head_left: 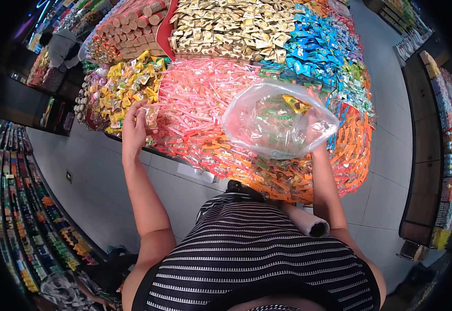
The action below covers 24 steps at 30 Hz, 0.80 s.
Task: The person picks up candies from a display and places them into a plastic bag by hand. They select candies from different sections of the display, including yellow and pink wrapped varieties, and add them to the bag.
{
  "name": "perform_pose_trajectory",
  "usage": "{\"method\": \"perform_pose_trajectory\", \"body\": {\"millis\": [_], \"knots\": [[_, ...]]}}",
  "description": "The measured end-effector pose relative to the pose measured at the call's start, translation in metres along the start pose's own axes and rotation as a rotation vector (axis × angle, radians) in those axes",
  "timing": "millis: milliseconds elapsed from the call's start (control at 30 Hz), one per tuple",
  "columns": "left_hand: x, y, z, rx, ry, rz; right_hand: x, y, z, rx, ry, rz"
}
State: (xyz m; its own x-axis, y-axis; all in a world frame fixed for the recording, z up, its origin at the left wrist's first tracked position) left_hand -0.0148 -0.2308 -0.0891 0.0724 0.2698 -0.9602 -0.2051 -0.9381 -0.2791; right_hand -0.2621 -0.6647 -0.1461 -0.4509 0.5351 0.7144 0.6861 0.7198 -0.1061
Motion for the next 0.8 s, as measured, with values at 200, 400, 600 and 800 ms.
{"method": "perform_pose_trajectory", "body": {"millis": [200, 400, 600, 800], "knots": [[-0.005, -0.004, -0.006, 0.068, -0.044, -0.259, 0.005, 0.001, -0.001, 0.019, -0.002, -0.011], [-0.012, 0.015, -0.015, 0.306, 0.093, -0.743, 0.016, 0.002, -0.003, 0.032, -0.005, -0.025], [-0.028, 0.059, -0.006, 0.350, 0.413, -0.886, 0.033, 0.005, -0.008, 0.040, -0.063, -0.024], [-0.026, 0.062, -0.010, 0.302, 0.491, -0.727, 0.009, 0.000, -0.003, 0.025, -0.016, 0.163]]}}
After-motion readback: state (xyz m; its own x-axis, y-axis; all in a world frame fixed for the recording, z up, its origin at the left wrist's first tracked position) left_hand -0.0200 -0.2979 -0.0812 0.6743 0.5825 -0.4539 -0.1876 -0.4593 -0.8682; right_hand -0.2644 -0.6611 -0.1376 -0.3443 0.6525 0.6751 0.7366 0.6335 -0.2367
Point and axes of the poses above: each hand's wrist, its own z-axis away from the middle knuckle, its own y-axis out of the palm, x = y × z, the point moved 9 cm from there along -z, towards the middle knuckle, and after that the axes turned 4 degrees about -y, right-handed, at the moved point
